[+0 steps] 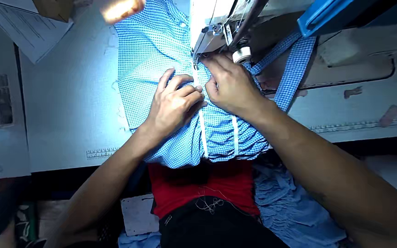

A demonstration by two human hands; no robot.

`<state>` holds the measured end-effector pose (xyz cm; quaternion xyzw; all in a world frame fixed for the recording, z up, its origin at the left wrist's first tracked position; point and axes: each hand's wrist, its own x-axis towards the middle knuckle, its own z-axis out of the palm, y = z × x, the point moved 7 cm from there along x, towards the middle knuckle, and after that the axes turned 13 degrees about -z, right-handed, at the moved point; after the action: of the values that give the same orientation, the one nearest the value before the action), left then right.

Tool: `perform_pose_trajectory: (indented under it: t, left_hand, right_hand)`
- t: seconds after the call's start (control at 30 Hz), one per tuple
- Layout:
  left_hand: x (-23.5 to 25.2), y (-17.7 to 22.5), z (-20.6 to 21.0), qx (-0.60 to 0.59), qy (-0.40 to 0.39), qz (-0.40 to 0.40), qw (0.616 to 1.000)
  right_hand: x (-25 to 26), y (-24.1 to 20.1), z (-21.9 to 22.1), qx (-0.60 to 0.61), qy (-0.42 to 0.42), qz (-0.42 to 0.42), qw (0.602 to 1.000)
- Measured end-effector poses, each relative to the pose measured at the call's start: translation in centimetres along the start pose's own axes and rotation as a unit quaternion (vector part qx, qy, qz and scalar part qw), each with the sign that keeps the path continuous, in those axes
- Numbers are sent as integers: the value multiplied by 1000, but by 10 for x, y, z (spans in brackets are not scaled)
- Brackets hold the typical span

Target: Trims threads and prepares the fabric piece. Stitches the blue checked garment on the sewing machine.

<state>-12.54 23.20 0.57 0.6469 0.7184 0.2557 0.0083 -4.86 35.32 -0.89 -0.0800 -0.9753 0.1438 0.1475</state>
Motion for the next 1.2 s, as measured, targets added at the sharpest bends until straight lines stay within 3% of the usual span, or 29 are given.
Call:
perform_pose_trajectory:
  t: [0.13, 0.33, 0.57, 1.2]
  left_hand:
    - [-26, 30, -2, -96, -6, 38, 995]
    - [-49, 50, 1, -173, -9, 2, 985]
    - [-48, 48, 4, -163, -26, 2, 986]
    - [-42, 41, 6, -162, -53, 2, 985]
  right_hand:
    - [1, 1, -1, 3, 0, 16, 1000]
    - [1, 4, 1, 6, -1, 26, 1000]
    - [2, 3, -3, 10, 19, 13, 1000]
    - [0, 11, -3, -24, 61, 79, 995]
